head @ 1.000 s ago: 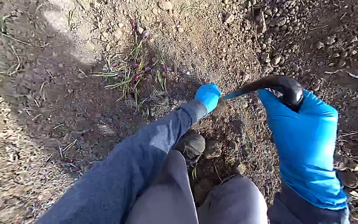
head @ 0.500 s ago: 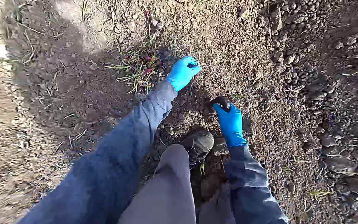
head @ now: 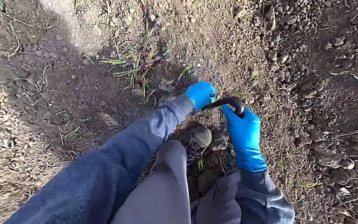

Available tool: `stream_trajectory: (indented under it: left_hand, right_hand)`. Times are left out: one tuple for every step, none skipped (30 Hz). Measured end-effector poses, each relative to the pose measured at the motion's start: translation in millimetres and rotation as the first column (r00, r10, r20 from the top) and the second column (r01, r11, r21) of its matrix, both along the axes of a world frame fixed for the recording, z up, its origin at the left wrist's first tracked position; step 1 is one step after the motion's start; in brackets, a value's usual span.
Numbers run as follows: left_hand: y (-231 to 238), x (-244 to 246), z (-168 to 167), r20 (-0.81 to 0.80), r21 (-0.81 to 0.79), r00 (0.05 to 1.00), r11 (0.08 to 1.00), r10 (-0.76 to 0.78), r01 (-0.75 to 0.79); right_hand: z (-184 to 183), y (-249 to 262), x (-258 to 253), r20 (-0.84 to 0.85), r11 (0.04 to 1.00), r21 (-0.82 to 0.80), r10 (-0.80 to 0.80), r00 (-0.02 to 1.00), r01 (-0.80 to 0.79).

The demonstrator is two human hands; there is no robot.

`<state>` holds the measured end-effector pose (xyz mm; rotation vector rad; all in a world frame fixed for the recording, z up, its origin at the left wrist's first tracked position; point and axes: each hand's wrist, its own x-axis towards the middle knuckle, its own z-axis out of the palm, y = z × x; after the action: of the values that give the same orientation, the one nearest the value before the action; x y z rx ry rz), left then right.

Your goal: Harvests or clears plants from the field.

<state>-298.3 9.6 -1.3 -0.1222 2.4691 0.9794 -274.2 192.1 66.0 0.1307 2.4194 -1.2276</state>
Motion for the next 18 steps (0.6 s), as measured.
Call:
stream_trajectory:
  left_hand:
    - [11, 7, -15, 0.054, -0.106, 0.994, 0.990, -0.092, 0.097]
    - [17, 14, -21, 0.084, -0.158, 0.989, 0.979, -0.120, 0.132]
    - [14, 16, -19, 0.081, -0.159, 0.991, 0.980, -0.109, 0.121]
    - [5, 19, -11, 0.067, -0.112, 0.996, 0.992, -0.057, 0.064]
    - [-10, 23, -1, 0.046, -0.038, 0.999, 0.999, 0.023, -0.021]
    - [-29, 28, 10, 0.037, 0.016, 0.995, 0.996, 0.091, -0.092]
    - [-49, 36, 20, 0.036, 0.018, 0.991, 0.991, 0.128, -0.129]
    - [-66, 44, 27, 0.037, -0.029, 0.992, 0.992, 0.121, -0.120]
    - [-79, 54, 28, 0.034, -0.103, 0.996, 0.992, 0.082, -0.078]
    - [-84, 63, 27, 0.033, -0.176, 0.999, 0.984, 0.032, -0.026]
    - [-83, 72, 21, 0.030, -0.245, 0.999, 0.969, -0.033, 0.039]
    - [-78, 81, 12, 0.020, -0.317, 0.993, 0.942, -0.113, 0.113]
    - [-72, 91, 2, 0.013, -0.380, 0.985, 0.911, -0.171, 0.163]
    - [-63, 104, -8, -0.013, -0.418, 0.984, 0.895, -0.176, 0.155]
    - [-57, 116, -14, -0.049, -0.442, 0.987, 0.889, -0.153, 0.116]
    - [-53, 128, -15, -0.084, -0.437, 0.990, 0.897, -0.112, 0.064]
    - [-51, 142, -13, -0.101, -0.407, 0.993, 0.913, -0.068, 0.021]
    - [-53, 155, -13, -0.105, -0.363, 0.994, 0.931, -0.017, -0.023]
  right_hand:
    - [29, 6, 0, -0.094, 1.000, -0.012, 0.024, 0.995, -0.026]
    - [54, 11, 1, -0.195, 0.997, -0.075, 0.017, 0.981, -0.032]
    - [72, 16, 1, -0.286, 0.990, -0.132, 0.011, 0.958, -0.051]
    - [81, 21, 2, -0.350, 0.983, -0.173, -0.004, 0.937, -0.060]
    - [80, 26, 4, -0.372, 0.983, -0.175, -0.013, 0.928, -0.056]
    - [68, 28, 7, -0.358, 0.990, -0.138, -0.016, 0.933, -0.036]
    - [48, 28, 11, -0.308, 0.999, -0.047, -0.006, 0.951, -0.009]
    - [21, 28, 16, -0.220, 0.999, 0.047, 0.021, 0.975, -0.011]
    - [-10, 27, 17, -0.111, 0.993, 0.112, 0.057, 0.992, -0.044]
    - [-34, 26, 16, -0.002, 0.984, 0.150, 0.102, 0.995, -0.101]
    - [-44, 24, 11, 0.080, 0.971, 0.170, 0.154, 0.985, -0.166]
    - [-37, 21, 4, 0.122, 0.959, 0.174, 0.205, 0.971, -0.224]
    - [-19, 17, -2, 0.115, 0.947, 0.180, 0.249, 0.962, -0.267]
    - [7, 14, -5, 0.058, 0.944, 0.172, 0.276, 0.959, -0.282]
    - [36, 11, -8, -0.045, 0.953, 0.133, 0.278, 0.959, -0.270]
    - [61, 6, -11, -0.154, 0.968, 0.047, 0.251, 0.956, -0.247]
    - [77, 2, -14, -0.247, 0.968, -0.083, 0.209, 0.946, -0.236]
    - [85, -5, -17, -0.299, 0.958, -0.181, 0.164, 0.940, -0.224]
